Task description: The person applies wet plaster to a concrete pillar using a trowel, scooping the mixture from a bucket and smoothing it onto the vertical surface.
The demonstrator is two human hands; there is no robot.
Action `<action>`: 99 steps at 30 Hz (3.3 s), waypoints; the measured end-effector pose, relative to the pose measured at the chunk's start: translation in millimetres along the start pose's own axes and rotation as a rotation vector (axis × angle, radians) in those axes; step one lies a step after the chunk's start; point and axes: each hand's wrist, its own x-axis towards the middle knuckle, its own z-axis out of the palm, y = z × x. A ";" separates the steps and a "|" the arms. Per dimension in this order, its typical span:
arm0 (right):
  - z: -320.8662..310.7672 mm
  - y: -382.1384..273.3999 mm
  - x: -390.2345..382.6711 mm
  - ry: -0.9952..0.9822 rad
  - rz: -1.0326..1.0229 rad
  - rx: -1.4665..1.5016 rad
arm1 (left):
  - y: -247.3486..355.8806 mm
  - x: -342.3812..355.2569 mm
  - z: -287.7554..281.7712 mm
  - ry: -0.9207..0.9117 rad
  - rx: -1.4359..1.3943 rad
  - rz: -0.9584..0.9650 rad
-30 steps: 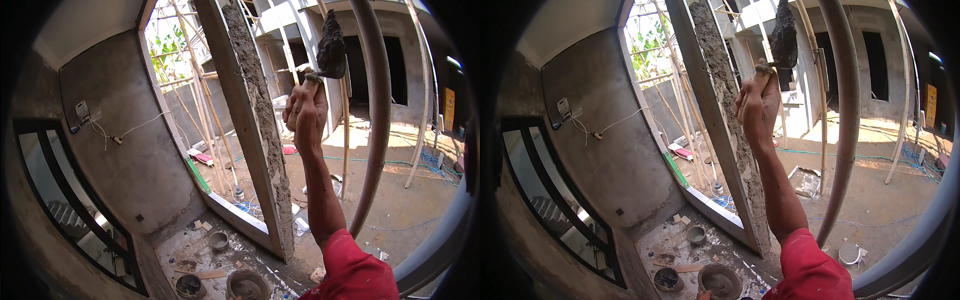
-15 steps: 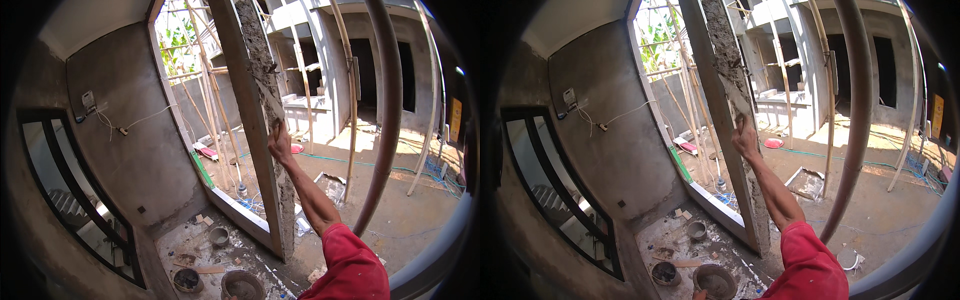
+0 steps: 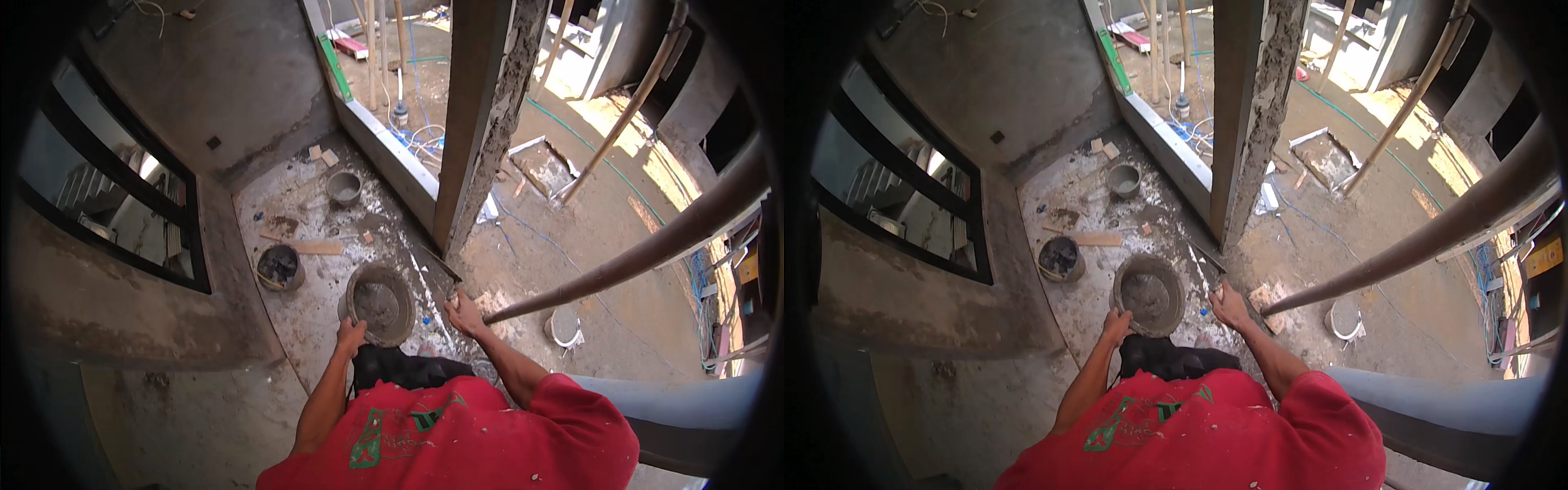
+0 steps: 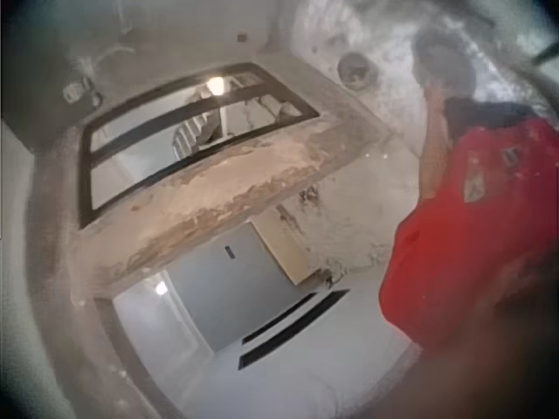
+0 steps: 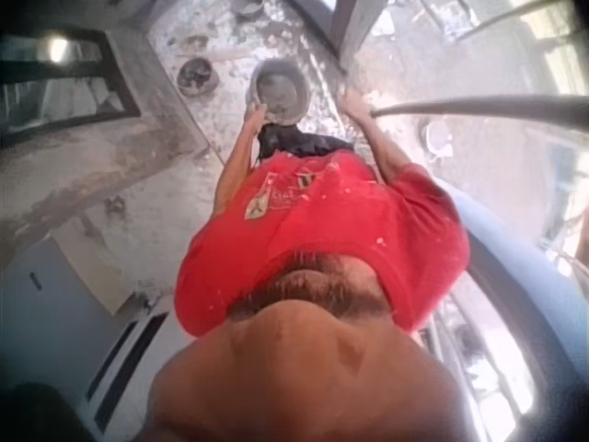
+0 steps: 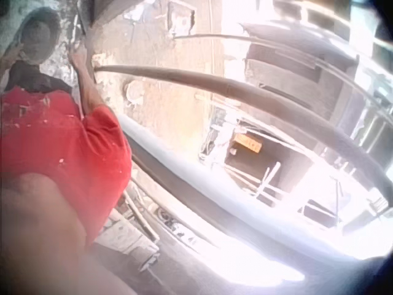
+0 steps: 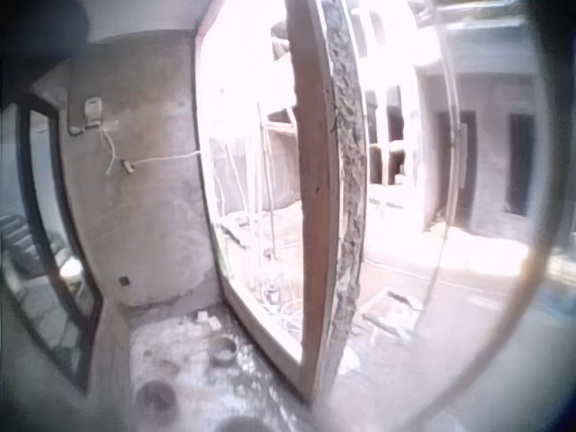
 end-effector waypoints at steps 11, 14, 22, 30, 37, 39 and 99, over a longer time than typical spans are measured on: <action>57.0 -68.3 64.2 -0.575 -0.160 -0.544 | -5.6 -21.9 4.4 0.002 -0.027 0.010; 92.2 -49.7 47.5 -0.801 -0.316 -0.494 | -4.9 -27.8 2.5 -0.069 -0.156 0.020; 70.7 -88.4 53.3 -1.467 0.480 -0.041 | -35.4 -13.1 -28.2 -0.016 -0.034 0.081; 11.5 -73.9 51.1 -1.273 0.524 0.215 | 4.1 -14.3 -22.1 -0.020 -0.130 0.019; -60.2 -141.5 68.2 -0.963 0.362 1.126 | 1.4 4.3 -37.8 0.129 0.128 0.004; -121.8 -174.5 69.8 -0.810 0.194 1.467 | 14.3 1.1 -14.6 0.120 0.038 -0.014; 82.6 3.3 72.4 -0.612 -0.365 -0.470 | 20.8 -25.0 20.4 -0.159 -0.053 0.074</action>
